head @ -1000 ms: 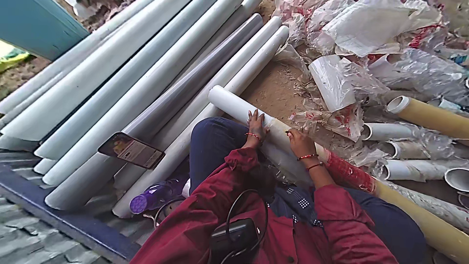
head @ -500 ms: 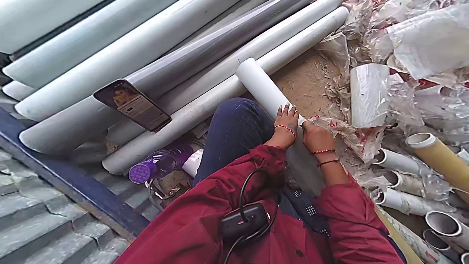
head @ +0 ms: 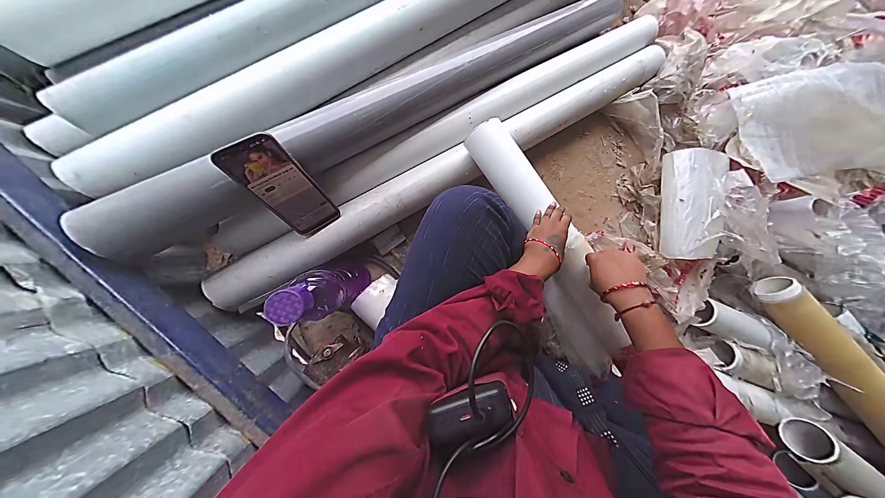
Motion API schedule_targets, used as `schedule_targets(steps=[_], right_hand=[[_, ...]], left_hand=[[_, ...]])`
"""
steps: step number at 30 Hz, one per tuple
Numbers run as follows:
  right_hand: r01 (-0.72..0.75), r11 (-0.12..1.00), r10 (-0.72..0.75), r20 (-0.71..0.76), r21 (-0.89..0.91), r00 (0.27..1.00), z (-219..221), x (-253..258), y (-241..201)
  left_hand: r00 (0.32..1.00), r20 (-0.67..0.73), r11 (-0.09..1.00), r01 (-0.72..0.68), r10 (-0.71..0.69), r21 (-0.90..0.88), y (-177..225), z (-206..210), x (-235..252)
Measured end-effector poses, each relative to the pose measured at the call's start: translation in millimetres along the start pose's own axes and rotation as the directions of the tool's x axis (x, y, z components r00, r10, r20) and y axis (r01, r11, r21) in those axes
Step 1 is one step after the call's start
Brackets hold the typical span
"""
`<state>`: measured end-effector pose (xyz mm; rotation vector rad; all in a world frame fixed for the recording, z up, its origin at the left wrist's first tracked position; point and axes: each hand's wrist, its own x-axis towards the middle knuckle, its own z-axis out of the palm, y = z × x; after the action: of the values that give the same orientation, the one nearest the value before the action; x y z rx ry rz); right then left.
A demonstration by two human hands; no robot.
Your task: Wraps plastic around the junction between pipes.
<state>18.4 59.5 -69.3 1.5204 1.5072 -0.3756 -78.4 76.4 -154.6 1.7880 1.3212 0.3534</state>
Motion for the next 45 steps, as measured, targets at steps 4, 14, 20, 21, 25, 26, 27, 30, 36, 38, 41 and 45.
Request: schedule_targets(steps=[4, 14, 20, 21, 25, 26, 27, 30, 36, 38, 41, 45], right_hand=[[0.039, 0.967, 0.100, -0.515, 0.252, 0.852, 65.9, -31.4, 58.6], [-0.076, 0.543, 0.571, -0.301, 0.836, 0.764, 233.5, -55.5, 105.3], [-0.050, 0.425, 0.597, -0.238, 0.904, 0.766, 215.3, -51.4, 104.5], [-0.058, 0.425, 0.577, -0.221, 0.903, 0.786, 213.7, -51.3, 101.3], [-0.051, 0.437, 0.497, -0.194, 0.898, 0.846, 211.0, -54.6, 94.3], [-0.043, 0.432, 0.493, -0.197, 0.901, 0.847, 211.9, -55.8, 94.3], [-0.040, 0.429, 0.491, -0.196, 0.902, 0.849, 212.8, -56.7, 94.4], [-0.031, 0.428, 0.508, -0.212, 0.903, 0.835, 213.1, -58.0, 93.4], [-0.044, 0.456, 0.501, -0.215, 0.889, 0.838, 210.3, -61.2, 87.0], [-0.032, 0.459, 0.497, -0.226, 0.888, 0.838, 213.1, -60.1, 84.2], [-0.013, 0.454, 0.501, -0.243, 0.891, 0.831, 212.8, -57.3, 82.5], [-0.034, 0.448, 0.506, -0.222, 0.893, 0.833, 215.9, -56.8, 82.9]], left_hand=[[1.000, -0.012, 0.999, -0.024, 0.024, -0.039, 7.6, -5.0, -10.4], [0.992, -0.107, 0.997, -0.062, 0.066, 0.037, 3.7, 27.5, -18.9], [0.925, -0.289, 0.957, -0.187, 0.247, 0.221, 10.9, 39.4, -20.0], [0.905, -0.324, 0.947, -0.198, 0.276, 0.253, 8.7, 43.2, -18.0], [0.956, -0.240, 0.942, -0.086, 0.170, 0.323, 18.0, 37.4, -13.8], [0.973, -0.199, 0.938, -0.043, 0.117, 0.343, 21.9, 34.3, -13.7], [0.981, -0.174, 0.931, -0.015, 0.084, 0.365, 24.6, 32.7, -14.1], [0.985, -0.157, 0.909, 0.006, 0.066, 0.418, 28.5, 34.3, -14.5], [0.980, -0.160, 0.907, -0.040, 0.117, 0.420, 23.0, 39.4, -12.1], [0.981, -0.136, 0.894, -0.062, 0.136, 0.443, 19.2, 41.6, -12.8], [0.989, -0.068, 0.877, -0.082, 0.130, 0.474, 17.3, 38.3, -10.2], [0.985, -0.050, 0.932, -0.142, 0.168, 0.332, 5.1, 33.3, -12.0]])
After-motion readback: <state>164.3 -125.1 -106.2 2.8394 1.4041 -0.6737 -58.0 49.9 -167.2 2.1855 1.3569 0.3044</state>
